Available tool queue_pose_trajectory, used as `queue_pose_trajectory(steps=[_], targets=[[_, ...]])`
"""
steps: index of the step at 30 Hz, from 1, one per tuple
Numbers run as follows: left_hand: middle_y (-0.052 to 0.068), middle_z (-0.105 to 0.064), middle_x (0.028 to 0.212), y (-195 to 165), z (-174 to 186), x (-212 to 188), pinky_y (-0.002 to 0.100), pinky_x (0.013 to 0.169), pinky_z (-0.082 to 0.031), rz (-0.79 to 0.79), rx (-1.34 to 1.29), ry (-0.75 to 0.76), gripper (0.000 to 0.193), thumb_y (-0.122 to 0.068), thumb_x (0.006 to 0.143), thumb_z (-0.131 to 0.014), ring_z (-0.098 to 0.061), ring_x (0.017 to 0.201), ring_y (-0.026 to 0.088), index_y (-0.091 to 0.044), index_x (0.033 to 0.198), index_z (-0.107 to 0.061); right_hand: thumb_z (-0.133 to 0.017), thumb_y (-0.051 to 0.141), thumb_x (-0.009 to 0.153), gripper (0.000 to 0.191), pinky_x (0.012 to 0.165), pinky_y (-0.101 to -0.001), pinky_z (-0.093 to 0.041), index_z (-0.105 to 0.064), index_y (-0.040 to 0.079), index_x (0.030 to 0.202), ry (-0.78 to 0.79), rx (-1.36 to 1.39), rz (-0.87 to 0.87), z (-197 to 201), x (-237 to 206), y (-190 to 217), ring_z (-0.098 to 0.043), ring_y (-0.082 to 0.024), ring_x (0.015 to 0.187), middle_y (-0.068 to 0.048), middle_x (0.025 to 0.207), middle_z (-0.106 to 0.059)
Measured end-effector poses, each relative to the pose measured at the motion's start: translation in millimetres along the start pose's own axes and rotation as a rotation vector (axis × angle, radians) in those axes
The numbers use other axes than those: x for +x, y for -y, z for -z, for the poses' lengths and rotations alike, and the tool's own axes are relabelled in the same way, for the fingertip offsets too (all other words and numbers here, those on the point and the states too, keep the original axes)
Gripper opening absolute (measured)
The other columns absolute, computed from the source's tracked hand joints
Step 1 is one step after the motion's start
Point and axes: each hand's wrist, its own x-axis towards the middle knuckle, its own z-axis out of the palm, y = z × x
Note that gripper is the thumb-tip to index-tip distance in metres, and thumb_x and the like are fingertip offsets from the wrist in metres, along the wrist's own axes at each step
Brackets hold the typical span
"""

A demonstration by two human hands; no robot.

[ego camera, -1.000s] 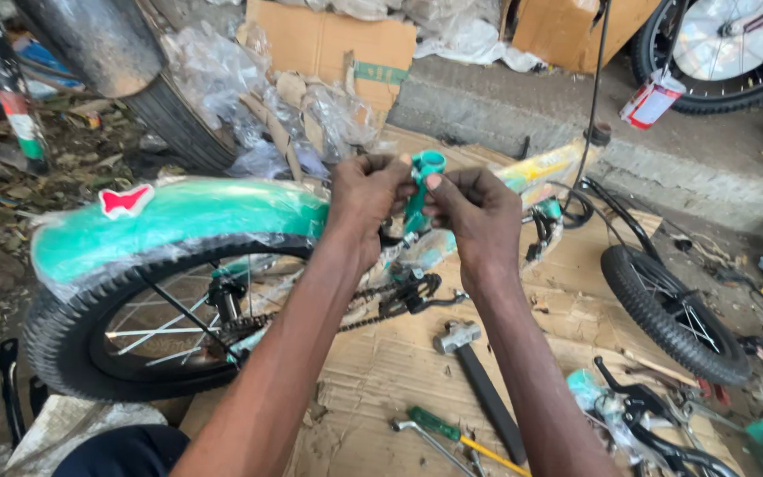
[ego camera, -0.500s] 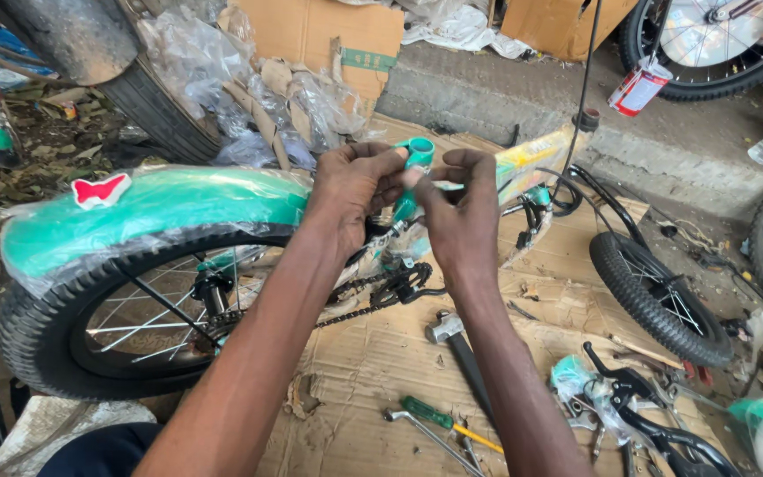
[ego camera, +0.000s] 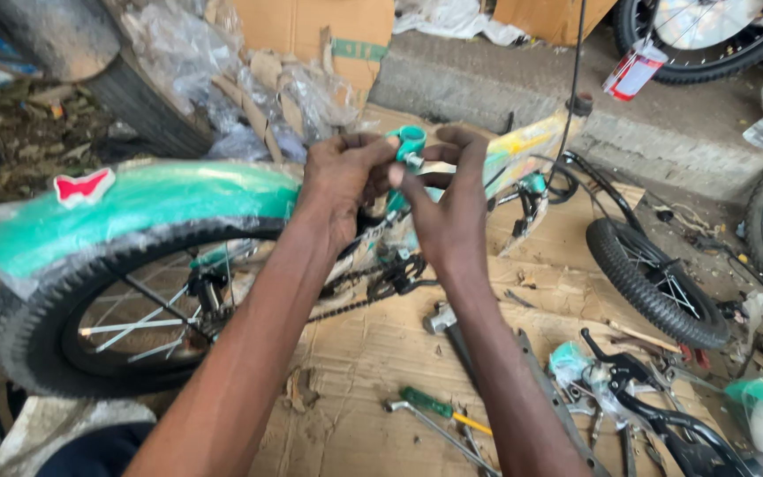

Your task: The person assembles a new children's bicycle lying on cardboard on the ground. They align the rear wheel and fender, tighten axle and frame bolts with a wrench, use pliers, then fit and fasten a white plastic chain guard with cartoon stickers to the frame and continue tightening fasteners by hand and with tools.

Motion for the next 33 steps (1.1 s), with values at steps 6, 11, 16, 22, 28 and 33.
queue_pose_trajectory(steps=[6, 11, 16, 22, 28, 33], targets=[[0.006, -0.073, 0.079, 1, 1, 3, 0.026, 0.056, -0.058, -0.021, 0.02, -0.015, 0.015, -0.007, 0.083, -0.08, -0.07, 0.064, 0.015, -0.005, 0.092, -0.067, -0.073, 0.021, 0.094, 0.034, 0.066, -0.0305, -0.057, -0.055, -0.002, 0.112, 0.047, -0.01, -0.007, 0, 5, 8, -0.071, -0.017, 0.085, -0.014, 0.1, -0.067], [0.005, -0.074, 0.079, 1, 2, 0, 0.026, 0.06, -0.058, 0.005, 0.012, 0.01, 0.013, -0.008, 0.084, -0.079, -0.071, 0.067, 0.013, -0.004, 0.091, -0.07, -0.065, 0.027, 0.103, 0.026, 0.067, -0.0324, -0.053, -0.066, 0.001, 0.106, 0.037, -0.003, -0.226, 0, 0, 5, -0.068, -0.019, 0.078, -0.015, 0.085, -0.071], [0.005, -0.072, 0.079, -1, 2, 0, 0.027, 0.059, -0.055, -0.023, 0.014, 0.027, 0.017, -0.009, 0.085, -0.082, -0.067, 0.064, 0.014, -0.002, 0.093, -0.069, -0.075, 0.025, 0.092, 0.047, 0.067, -0.0299, -0.056, -0.052, 0.002, 0.125, -0.001, 0.079, 0.04, 2, -1, 7, -0.067, -0.012, 0.084, -0.008, 0.102, -0.066], [0.006, -0.072, 0.084, -1, 0, 0, 0.028, 0.063, -0.062, 0.004, -0.014, 0.003, 0.021, -0.008, 0.083, -0.082, -0.073, 0.069, 0.015, -0.003, 0.096, -0.067, -0.073, 0.015, 0.086, 0.05, 0.067, -0.0332, -0.055, -0.048, 0.0, 0.126, -0.03, 0.102, 0.09, 1, -1, 11, -0.067, -0.015, 0.084, -0.012, 0.112, -0.06], [0.006, -0.074, 0.084, -1, 1, -2, 0.026, 0.059, -0.06, -0.013, 0.016, -0.016, 0.018, -0.009, 0.082, -0.08, -0.071, 0.067, 0.013, -0.005, 0.095, -0.068, -0.072, 0.01, 0.095, 0.03, 0.081, -0.033, -0.055, -0.055, 0.001, 0.118, 0.023, -0.005, 0.074, 1, -1, -3, -0.07, -0.015, 0.099, -0.012, 0.11, -0.067], [0.005, -0.073, 0.082, 1, 2, 1, 0.025, 0.06, -0.059, -0.009, 0.011, 0.013, 0.016, -0.009, 0.084, -0.081, -0.071, 0.067, 0.012, -0.004, 0.094, -0.07, -0.063, 0.022, 0.108, 0.025, 0.073, -0.0341, -0.054, -0.064, -0.001, 0.116, 0.108, -0.013, -0.238, 0, 5, -4, -0.065, -0.021, 0.084, -0.018, 0.098, -0.069]])
